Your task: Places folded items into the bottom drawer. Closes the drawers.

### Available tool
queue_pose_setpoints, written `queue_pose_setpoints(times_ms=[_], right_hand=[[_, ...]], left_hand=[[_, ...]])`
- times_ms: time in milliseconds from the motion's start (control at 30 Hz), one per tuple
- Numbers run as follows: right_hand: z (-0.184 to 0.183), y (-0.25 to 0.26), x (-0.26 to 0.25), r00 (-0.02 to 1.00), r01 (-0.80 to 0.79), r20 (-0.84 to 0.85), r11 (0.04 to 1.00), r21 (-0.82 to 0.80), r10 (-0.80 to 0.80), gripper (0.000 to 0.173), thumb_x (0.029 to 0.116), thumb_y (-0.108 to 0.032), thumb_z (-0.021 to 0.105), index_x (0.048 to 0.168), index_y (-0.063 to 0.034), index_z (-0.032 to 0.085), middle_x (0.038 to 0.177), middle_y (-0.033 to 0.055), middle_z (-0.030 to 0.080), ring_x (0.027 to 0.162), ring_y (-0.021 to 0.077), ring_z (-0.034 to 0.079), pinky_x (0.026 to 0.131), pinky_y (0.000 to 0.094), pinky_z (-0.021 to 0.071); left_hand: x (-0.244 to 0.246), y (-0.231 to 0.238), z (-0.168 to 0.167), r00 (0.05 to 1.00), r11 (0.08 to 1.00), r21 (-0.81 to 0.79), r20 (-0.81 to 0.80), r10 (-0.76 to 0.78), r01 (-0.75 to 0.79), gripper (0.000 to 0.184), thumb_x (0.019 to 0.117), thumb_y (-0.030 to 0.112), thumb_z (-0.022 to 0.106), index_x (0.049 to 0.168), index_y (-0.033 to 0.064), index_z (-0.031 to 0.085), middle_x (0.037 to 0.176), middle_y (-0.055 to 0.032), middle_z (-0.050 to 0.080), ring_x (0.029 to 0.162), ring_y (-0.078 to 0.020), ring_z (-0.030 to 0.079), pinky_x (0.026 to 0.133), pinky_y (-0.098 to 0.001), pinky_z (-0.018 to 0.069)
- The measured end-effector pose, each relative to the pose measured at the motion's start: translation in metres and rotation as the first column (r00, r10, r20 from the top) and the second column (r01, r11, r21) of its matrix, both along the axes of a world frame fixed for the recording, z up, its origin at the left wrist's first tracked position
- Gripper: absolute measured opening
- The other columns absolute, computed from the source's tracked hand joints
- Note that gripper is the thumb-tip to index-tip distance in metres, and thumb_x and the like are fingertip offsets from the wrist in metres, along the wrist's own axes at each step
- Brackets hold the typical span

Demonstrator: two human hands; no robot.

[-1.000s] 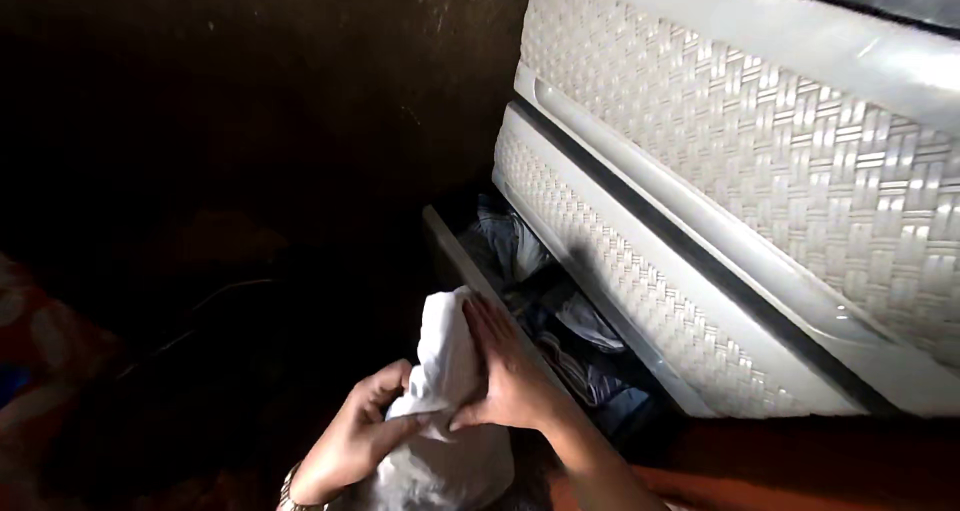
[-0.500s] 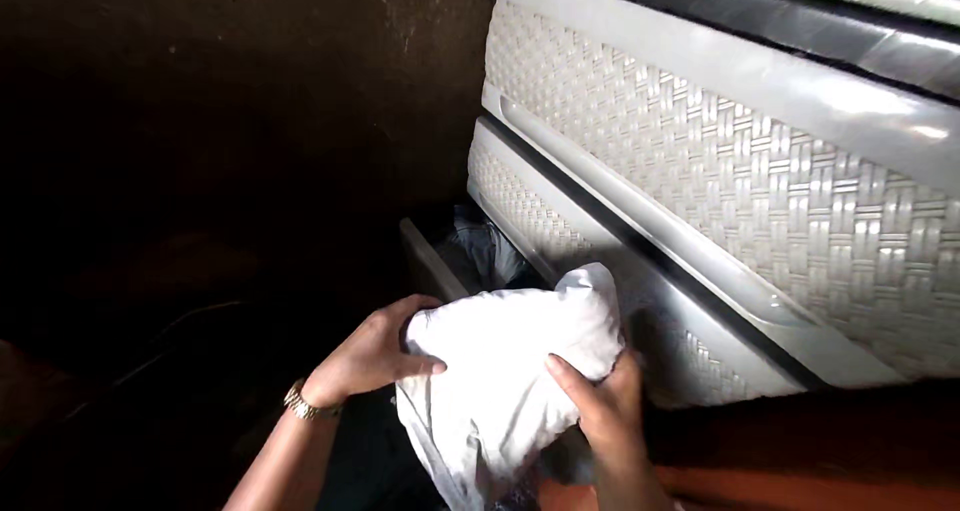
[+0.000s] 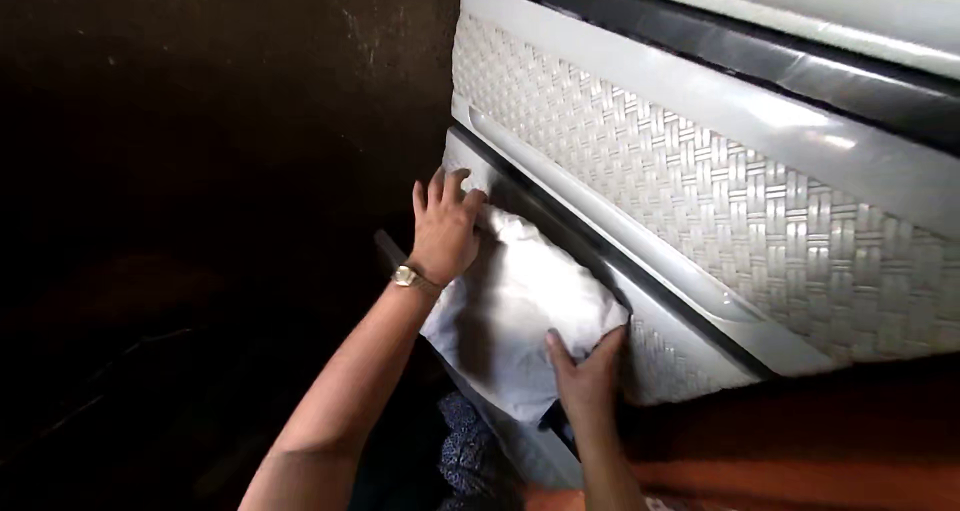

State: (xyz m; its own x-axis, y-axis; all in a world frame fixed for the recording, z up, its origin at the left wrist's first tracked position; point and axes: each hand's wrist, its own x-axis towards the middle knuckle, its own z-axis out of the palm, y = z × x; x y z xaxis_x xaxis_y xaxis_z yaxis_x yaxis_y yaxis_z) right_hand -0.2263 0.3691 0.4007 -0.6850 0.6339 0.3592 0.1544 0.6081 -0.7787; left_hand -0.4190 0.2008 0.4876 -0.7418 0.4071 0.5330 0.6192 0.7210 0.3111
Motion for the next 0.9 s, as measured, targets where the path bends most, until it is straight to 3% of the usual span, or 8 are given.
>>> queue_pose_setpoints(times_ms=[67, 133, 233, 333, 433, 667, 800, 900], right_hand=[[-0.007, 0.0, 0.005, 0.99, 0.048, 0.123, 0.984, 0.173, -0.07, 0.112, 0.0758, -0.03, 0.087, 0.158, 0.0079, 0.021, 0.151, 0.0377, 0.037, 0.129, 0.0516, 0.052, 0.099, 0.0609, 0.0502], [-0.007, 0.001, 0.008, 0.998, 0.022, 0.046, 0.947, 0.322, -0.038, 0.096, 0.0764, -0.026, 0.083, 0.153, 0.0077, 0.036, 0.153, 0.0366, 0.036, 0.135, 0.0521, 0.046, 0.103, 0.0605, 0.047], [-0.004, 0.003, -0.015, 0.975, -0.194, 0.021, 0.8, 0.567, 0.221, 0.053, 0.093, -0.033, 0.061, 0.137, -0.0041, 0.064, 0.149, 0.0231, 0.053, 0.141, 0.0467, 0.045, 0.11, 0.0634, 0.0397], [-0.012, 0.003, -0.061, 0.957, -0.291, 0.227, 0.646, 0.705, 0.183, 0.053, 0.0946, -0.035, 0.061, 0.145, -0.0201, 0.06, 0.157, 0.0098, 0.048, 0.144, 0.0393, 0.045, 0.11, 0.0661, 0.0353], [-0.024, -0.006, -0.086, 0.868, -0.421, 0.487, 0.665, 0.617, 0.099, 0.061, 0.0908, -0.021, 0.068, 0.149, -0.0096, 0.053, 0.159, 0.0174, 0.044, 0.119, 0.0393, 0.063, 0.092, 0.0575, 0.0482], [-0.044, -0.005, -0.114, 0.48, -0.59, 0.868, 0.779, 0.212, 0.128, 0.058, 0.1045, -0.024, 0.044, 0.16, -0.0077, 0.033, 0.161, 0.018, 0.04, 0.143, 0.0371, 0.044, 0.116, 0.0588, 0.031], [-0.047, -0.008, -0.124, 0.423, -0.588, 0.899, 0.788, 0.18, 0.11, 0.062, 0.1054, -0.026, 0.04, 0.162, -0.0044, 0.026, 0.163, 0.0204, 0.035, 0.147, 0.0367, 0.039, 0.117, 0.058, 0.029], [-0.056, -0.005, -0.112, 0.584, -0.598, 0.795, 0.75, 0.284, 0.164, 0.052, 0.1, -0.017, 0.049, 0.151, -0.0114, 0.05, 0.159, 0.0185, 0.042, 0.141, 0.0384, 0.046, 0.113, 0.0584, 0.0348]], left_hand=[[-0.003, 0.019, -0.043, 0.968, 0.995, -0.063, 0.235, 0.087, -0.074, 0.082, 0.0851, 0.034, 0.082, 0.154, 0.0127, 0.044, 0.168, -0.0247, 0.017, 0.152, -0.0528, 0.013, 0.114, -0.078, 0.0165], [0.004, 0.029, -0.072, 0.881, 0.984, -0.176, 0.468, 0.073, 0.012, 0.092, 0.0909, 0.05, 0.071, 0.164, 0.0215, 0.024, 0.17, -0.0232, 0.002, 0.154, -0.0527, 0.001, 0.115, -0.079, 0.0083], [0.007, 0.04, -0.092, 0.791, 0.951, -0.261, 0.611, 0.032, 0.163, 0.092, 0.0908, 0.059, 0.067, 0.165, 0.0292, 0.021, 0.172, -0.0169, 0.001, 0.155, -0.0508, -0.003, 0.115, -0.0795, 0.0032], [-0.009, 0.048, -0.106, 0.764, 0.934, -0.292, 0.645, 0.035, 0.204, 0.104, 0.0811, 0.061, 0.076, 0.164, 0.0283, 0.022, 0.172, -0.0139, -0.002, 0.154, -0.0518, -0.001, 0.112, -0.0813, 0.01], [-0.02, 0.053, -0.113, 0.736, 0.918, -0.32, 0.675, 0.049, 0.233, 0.104, 0.0789, 0.051, 0.08, 0.162, 0.0154, 0.029, 0.172, -0.0141, 0.0, 0.154, -0.0527, 0.003, 0.112, -0.0809, 0.0109], [-0.033, 0.062, -0.143, 0.714, 0.835, -0.43, 0.697, 0.065, 0.344, 0.098, 0.0835, 0.058, 0.072, 0.157, 0.0023, 0.036, 0.17, -0.0241, 0.008, 0.154, -0.0519, 0.001, 0.114, -0.0797, 0.0019], [-0.046, 0.062, -0.15, 0.721, 0.805, -0.442, 0.693, 0.026, 0.395, 0.106, 0.0823, 0.065, 0.069, 0.159, 0.0023, 0.03, 0.169, -0.0243, 0.01, 0.155, -0.0497, 0.0, 0.114, -0.0801, -0.0002], [-0.045, 0.062, -0.152, 0.722, 0.795, -0.443, 0.692, 0.009, 0.415, 0.1, 0.0871, 0.062, 0.065, 0.158, 0.0004, 0.032, 0.168, -0.0273, 0.011, 0.154, -0.051, 0.003, 0.114, -0.08, 0.0002]])
